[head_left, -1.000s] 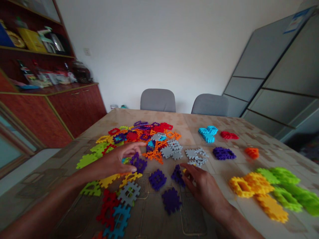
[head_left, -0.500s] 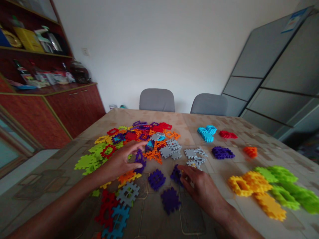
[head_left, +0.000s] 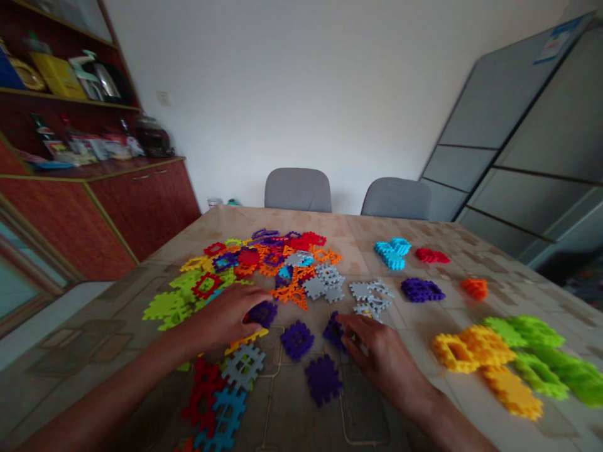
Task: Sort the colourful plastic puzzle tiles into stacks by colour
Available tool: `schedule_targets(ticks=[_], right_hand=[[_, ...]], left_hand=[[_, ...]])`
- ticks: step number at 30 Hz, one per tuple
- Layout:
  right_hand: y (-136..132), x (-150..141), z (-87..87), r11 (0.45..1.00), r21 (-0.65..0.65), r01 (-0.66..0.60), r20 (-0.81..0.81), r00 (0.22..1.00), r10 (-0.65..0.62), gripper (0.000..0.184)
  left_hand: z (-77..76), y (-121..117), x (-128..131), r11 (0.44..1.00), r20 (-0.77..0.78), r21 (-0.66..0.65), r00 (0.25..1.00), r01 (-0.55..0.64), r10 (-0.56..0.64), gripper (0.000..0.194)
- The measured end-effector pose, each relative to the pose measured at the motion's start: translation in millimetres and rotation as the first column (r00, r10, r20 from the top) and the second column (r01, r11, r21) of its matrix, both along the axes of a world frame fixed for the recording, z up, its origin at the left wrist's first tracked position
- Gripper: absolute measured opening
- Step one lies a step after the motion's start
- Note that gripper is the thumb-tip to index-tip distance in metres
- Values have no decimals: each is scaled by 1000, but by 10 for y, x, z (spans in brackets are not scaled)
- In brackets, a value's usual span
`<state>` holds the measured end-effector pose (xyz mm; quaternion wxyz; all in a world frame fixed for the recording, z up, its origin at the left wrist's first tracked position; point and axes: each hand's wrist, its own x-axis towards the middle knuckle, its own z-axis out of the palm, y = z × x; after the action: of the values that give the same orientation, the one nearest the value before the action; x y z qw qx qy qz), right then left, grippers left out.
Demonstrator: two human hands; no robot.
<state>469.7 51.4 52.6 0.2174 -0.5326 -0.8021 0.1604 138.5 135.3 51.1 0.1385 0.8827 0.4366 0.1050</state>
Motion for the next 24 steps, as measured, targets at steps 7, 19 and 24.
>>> schedule_targets(ticks=[7,19,24], right_hand=[[-42,-34,72,999,31,-40,-46,998,41,30],[-23,6,102,998,49,-39,-57,997,42,29],[-21,34,114,998,58,-30,-68,997,34,30]], left_hand=[[-76,18,84,1000,11,22,1000,6,-6,60],[63,45,126,999,307,-34,952,1,9,26],[186,-26,211,991,420,-135,905,-6,63,30]])
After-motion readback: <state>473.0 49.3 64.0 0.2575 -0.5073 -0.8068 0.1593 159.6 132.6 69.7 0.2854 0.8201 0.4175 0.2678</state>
